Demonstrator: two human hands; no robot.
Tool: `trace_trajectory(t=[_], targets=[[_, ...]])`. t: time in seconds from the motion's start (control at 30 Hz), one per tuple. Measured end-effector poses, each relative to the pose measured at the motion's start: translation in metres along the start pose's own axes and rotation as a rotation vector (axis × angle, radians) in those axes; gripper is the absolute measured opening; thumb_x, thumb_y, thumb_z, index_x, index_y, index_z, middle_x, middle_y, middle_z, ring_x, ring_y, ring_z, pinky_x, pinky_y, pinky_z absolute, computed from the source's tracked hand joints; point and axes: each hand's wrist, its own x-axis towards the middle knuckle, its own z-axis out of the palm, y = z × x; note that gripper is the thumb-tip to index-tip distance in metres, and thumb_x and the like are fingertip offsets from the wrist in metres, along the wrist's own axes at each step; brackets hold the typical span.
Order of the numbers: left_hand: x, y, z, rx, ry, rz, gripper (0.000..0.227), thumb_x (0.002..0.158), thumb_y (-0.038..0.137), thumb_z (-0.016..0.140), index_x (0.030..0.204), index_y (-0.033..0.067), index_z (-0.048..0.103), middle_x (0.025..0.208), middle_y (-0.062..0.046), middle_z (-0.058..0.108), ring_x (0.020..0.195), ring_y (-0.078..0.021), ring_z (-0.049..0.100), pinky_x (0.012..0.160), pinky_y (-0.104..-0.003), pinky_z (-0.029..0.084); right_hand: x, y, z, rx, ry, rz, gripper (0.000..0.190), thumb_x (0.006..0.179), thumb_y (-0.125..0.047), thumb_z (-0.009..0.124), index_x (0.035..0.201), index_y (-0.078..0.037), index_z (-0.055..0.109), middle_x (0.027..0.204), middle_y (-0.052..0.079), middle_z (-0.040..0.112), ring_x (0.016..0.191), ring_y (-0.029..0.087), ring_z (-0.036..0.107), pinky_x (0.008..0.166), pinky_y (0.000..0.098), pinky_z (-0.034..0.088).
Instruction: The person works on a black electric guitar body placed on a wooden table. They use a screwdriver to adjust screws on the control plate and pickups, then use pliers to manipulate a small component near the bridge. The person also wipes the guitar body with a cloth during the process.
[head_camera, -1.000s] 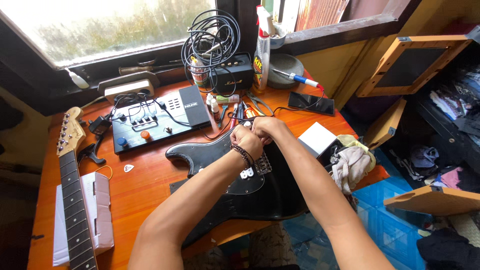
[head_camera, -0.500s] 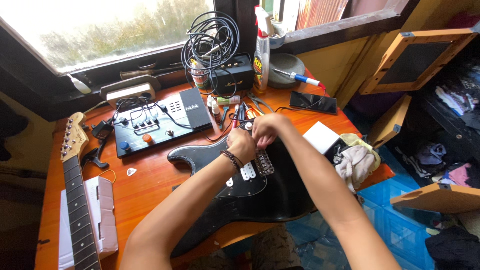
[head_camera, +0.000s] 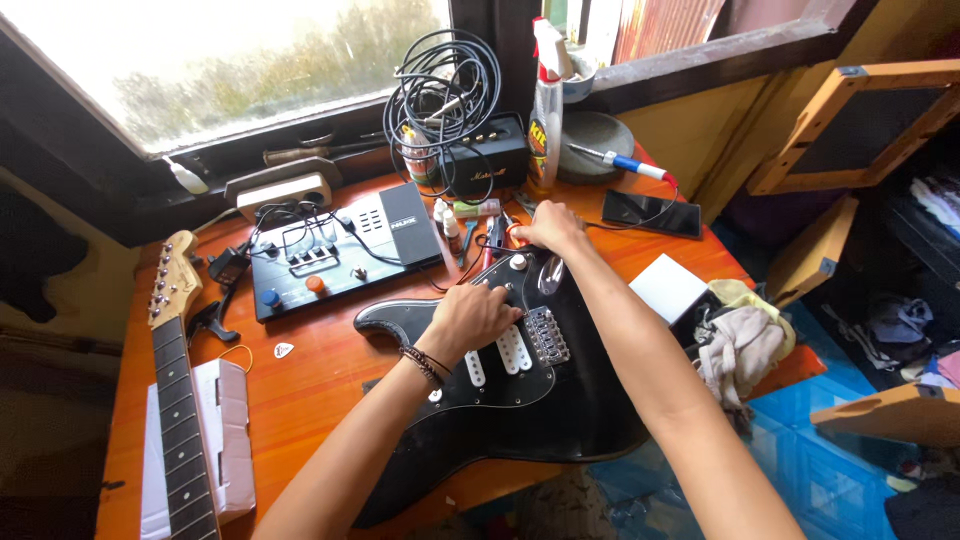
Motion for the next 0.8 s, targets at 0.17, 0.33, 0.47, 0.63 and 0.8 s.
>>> trace_trajectory(t=[0.17,0.33,0.47,0.63,0.8], targets=[[0.003,-0.004,-0.001,-0.007,-0.021,0.026,0.043,0.093,0.050,0.045,0.094,0.0131,0.067,0.075,-0.019,0.072,0.078,-0.0413,0.076,0.068,-0.051,0.061,0.008,-0.009,0.006,-0.014,0.023,-0.007,0.027,0.075,-0.053,0.077,0.084,-0.028,0.082,0.107,0.011,0.079,0.114,0.037,0.071,0.097,0.0508,0.056],[0.002,-0.005,0.008,-0.013,-0.005,0.015,0.042,0.094,0.049,0.045,0.095,0.0131,0.066,0.074,-0.020,0.072,0.077,-0.0419,0.076,0.067,-0.051,0.061,-0.001,-0.019,0.002,-0.098,0.003,-0.031,0.030,0.069,-0.055,0.080,0.084,-0.030,0.082,0.105,0.011,0.079,0.113,0.036,0.072,0.097,0.0504,0.056],[0.002,-0.006,0.014,-0.046,0.028,0.006,0.041,0.093,0.051,0.047,0.094,0.0133,0.064,0.074,-0.019,0.072,0.077,-0.0421,0.075,0.067,-0.051,0.061,-0.007,-0.019,-0.001,-0.104,0.005,0.001,0.046,0.077,-0.054,0.074,0.100,-0.015,0.081,0.116,0.019,0.076,0.119,0.040,0.068,0.098,0.0540,0.055],[0.001,-0.011,0.021,-0.077,0.088,0.010,0.040,0.093,0.051,0.049,0.095,0.0136,0.062,0.075,-0.020,0.071,0.076,-0.0432,0.075,0.068,-0.052,0.061,-0.024,-0.018,-0.019,0.041,0.117,0.006,0.031,0.082,-0.048,0.067,0.079,-0.021,0.082,0.103,0.019,0.078,0.109,0.042,0.071,0.091,0.0518,0.058],[0.002,-0.013,0.030,-0.065,0.134,0.013,0.040,0.096,0.051,0.047,0.096,0.0135,0.062,0.075,-0.020,0.071,0.075,-0.0437,0.075,0.067,-0.053,0.061,-0.051,0.023,-0.072,0.321,0.249,-0.103,0.028,0.091,-0.041,0.062,0.090,-0.018,0.078,0.069,0.011,0.072,0.077,0.027,0.074,0.067,0.0424,0.059]])
